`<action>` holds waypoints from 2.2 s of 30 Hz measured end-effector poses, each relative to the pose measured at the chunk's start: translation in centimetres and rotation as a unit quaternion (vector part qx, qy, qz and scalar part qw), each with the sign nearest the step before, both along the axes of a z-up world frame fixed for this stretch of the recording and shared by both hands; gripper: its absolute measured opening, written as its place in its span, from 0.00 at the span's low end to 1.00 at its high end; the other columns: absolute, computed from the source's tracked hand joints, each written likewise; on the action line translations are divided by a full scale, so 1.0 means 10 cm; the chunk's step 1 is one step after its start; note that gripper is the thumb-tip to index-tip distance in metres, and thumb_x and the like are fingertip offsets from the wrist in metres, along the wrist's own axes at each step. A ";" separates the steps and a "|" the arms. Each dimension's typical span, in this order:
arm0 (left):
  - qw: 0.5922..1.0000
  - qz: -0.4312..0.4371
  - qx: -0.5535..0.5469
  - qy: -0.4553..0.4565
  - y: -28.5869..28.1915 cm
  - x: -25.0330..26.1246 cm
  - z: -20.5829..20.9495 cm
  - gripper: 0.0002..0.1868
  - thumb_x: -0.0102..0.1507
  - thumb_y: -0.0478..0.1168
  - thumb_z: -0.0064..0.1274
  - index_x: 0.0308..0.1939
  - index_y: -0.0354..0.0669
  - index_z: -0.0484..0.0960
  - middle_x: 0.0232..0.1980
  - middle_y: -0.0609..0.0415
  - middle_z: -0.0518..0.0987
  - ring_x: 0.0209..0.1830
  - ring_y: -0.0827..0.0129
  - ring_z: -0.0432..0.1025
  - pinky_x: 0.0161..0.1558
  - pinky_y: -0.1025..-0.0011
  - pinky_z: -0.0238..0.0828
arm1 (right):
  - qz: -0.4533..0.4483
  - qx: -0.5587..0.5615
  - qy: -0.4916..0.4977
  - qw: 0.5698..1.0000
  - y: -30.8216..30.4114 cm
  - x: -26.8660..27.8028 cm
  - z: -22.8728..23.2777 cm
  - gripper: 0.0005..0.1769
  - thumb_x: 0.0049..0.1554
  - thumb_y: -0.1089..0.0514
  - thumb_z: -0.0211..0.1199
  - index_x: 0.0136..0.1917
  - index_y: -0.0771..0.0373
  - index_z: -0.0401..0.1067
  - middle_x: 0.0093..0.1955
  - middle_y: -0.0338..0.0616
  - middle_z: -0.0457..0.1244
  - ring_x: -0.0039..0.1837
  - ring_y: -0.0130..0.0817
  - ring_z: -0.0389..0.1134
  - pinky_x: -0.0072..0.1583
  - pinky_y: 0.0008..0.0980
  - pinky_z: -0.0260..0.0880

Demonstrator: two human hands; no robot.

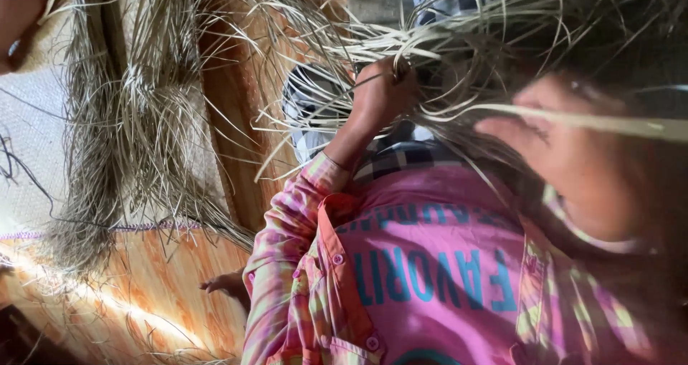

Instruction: Weaving dried straw fibers together by hand to create a traditional mat.

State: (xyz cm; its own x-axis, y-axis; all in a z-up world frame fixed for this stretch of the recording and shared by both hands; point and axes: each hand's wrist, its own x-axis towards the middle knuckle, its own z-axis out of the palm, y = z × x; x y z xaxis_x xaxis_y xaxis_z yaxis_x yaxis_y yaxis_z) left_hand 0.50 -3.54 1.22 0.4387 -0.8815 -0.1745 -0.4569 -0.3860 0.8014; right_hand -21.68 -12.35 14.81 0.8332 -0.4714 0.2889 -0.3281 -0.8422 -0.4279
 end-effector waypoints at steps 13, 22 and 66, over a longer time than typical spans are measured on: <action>0.999 0.015 -0.048 0.010 -0.03 0.08 -0.23 0.10 0.56 0.41 0.54 0.30 0.36 0.83 0.22 0.47 0.79 0.16 0.62 0.68 0.23 0.64 0.68 | 0.051 0.141 0.211 0.966 0.10 0.41 -1.50 0.32 0.53 0.45 0.69 0.58 0.71 0.65 0.44 0.64 0.67 0.40 0.61 0.68 0.44 0.53 0.66; 0.894 0.298 -0.245 0.228 0.22 1.92 0.06 0.10 0.64 0.34 0.55 0.48 0.34 0.82 0.32 0.47 0.84 0.20 0.72 0.68 0.19 0.76 0.65 | 0.034 0.128 0.318 0.939 -0.01 0.41 -1.73 0.21 0.66 0.39 0.50 0.46 0.54 0.73 0.36 0.51 0.68 0.40 0.52 0.69 0.42 0.50 0.69; 0.801 -0.092 -0.375 -0.458 0.71 0.55 -0.18 0.03 0.63 0.38 0.60 0.40 0.49 0.82 0.40 0.56 0.82 0.54 0.59 0.74 0.64 0.38 0.58 | 0.106 -0.096 -0.015 0.990 0.22 1.19 -1.60 0.11 0.43 0.50 0.73 0.35 0.51 0.73 0.35 0.35 0.61 0.40 0.39 0.68 0.42 0.40 0.67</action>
State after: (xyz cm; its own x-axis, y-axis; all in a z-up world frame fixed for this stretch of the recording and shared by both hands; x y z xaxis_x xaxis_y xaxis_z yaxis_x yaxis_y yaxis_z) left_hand 5.97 3.57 -0.63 -0.0693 -0.6523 0.7548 -0.9792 0.1889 0.0734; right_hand -9.77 -10.13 -1.24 0.8975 -0.2200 0.3822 -0.1241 -0.9576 -0.2599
